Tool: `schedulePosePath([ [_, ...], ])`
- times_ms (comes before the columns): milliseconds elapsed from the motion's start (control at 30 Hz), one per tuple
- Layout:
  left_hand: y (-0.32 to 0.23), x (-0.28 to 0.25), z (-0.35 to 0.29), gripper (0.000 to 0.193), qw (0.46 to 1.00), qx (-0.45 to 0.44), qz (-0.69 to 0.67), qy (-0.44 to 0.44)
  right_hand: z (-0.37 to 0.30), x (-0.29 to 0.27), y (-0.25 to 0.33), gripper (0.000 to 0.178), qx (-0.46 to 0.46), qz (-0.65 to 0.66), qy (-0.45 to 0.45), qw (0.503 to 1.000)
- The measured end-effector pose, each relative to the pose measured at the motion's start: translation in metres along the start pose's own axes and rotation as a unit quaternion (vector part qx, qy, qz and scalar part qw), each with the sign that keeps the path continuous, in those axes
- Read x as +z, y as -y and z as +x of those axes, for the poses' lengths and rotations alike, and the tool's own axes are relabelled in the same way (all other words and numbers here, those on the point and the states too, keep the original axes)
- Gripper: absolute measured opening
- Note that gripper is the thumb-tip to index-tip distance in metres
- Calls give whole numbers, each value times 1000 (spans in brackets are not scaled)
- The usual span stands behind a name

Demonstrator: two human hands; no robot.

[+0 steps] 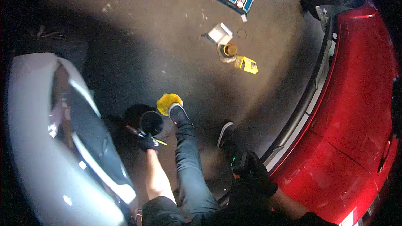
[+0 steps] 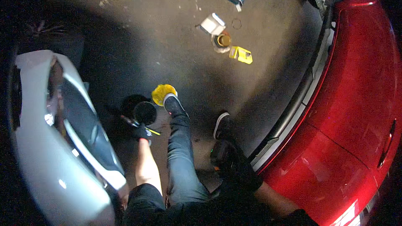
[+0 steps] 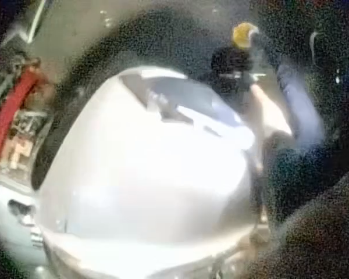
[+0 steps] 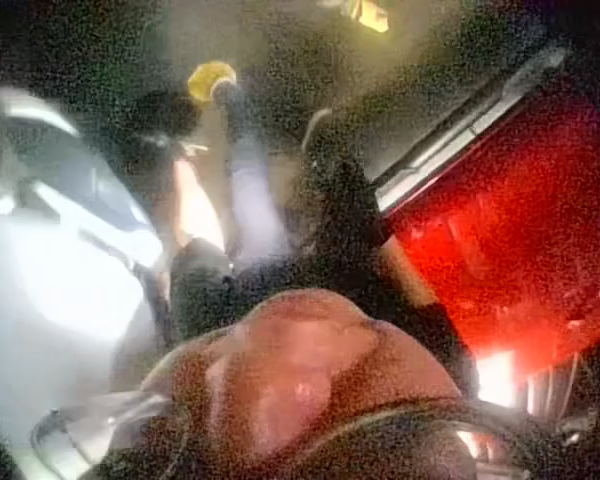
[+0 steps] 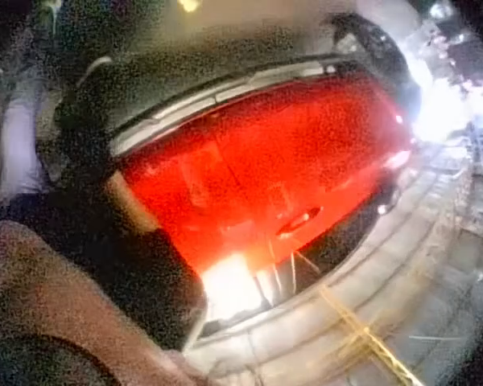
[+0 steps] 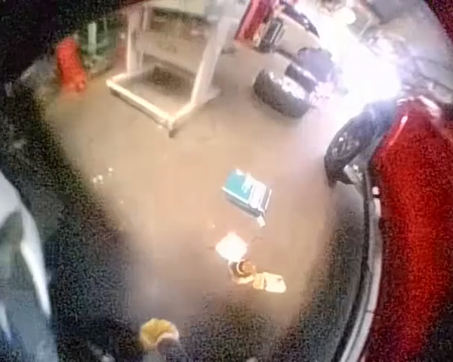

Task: The recorder is inspecting and cleaning parts within the engine bay of a car, including wiping components and checking an oil filter and gaskets.

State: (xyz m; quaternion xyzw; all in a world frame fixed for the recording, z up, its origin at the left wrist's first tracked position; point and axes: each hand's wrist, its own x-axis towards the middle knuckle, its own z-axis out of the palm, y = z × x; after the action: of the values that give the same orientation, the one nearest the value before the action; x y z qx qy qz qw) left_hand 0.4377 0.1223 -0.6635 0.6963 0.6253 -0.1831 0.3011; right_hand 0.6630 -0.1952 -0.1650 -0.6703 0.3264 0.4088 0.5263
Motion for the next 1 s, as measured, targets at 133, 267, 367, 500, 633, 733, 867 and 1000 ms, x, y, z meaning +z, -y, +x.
schedulePosePath([
  [133, -72, -44, -85, 40, 994, 70, 81, 36, -48, -22, -1, 37, -26, 142, 100, 984],
  [267, -116, -95, -183, 32, 989, 98, 50, 102, -77, -57, -56, 62, -89, -192, 96, 973],
  [367, -147, -160, -245, 29, 982, 151, 16, 112, -138, -42, 33, 82, -288, -148, 69, 944],
  [500, -175, -225, -333, 30, 976, 152, -36, 153, -152, -82, 9, 89, -265, -103, 114, 952],
  [633, -135, -274, -380, 32, 977, 144, -72, 138, -198, -68, 62, 77, -456, -206, 99, 860],
  [733, -89, -304, -421, 33, 981, 119, -101, 119, -250, -64, 82, 73, -471, -239, 141, 837],
  [867, -59, -357, -485, 36, 991, 96, -63, 67, -255, -54, 73, 77, -457, -155, 229, 846],
  [1000, 26, -364, -487, 40, 997, 34, -70, -29, -293, -1, 69, 83, -442, -198, 317, 815],
])
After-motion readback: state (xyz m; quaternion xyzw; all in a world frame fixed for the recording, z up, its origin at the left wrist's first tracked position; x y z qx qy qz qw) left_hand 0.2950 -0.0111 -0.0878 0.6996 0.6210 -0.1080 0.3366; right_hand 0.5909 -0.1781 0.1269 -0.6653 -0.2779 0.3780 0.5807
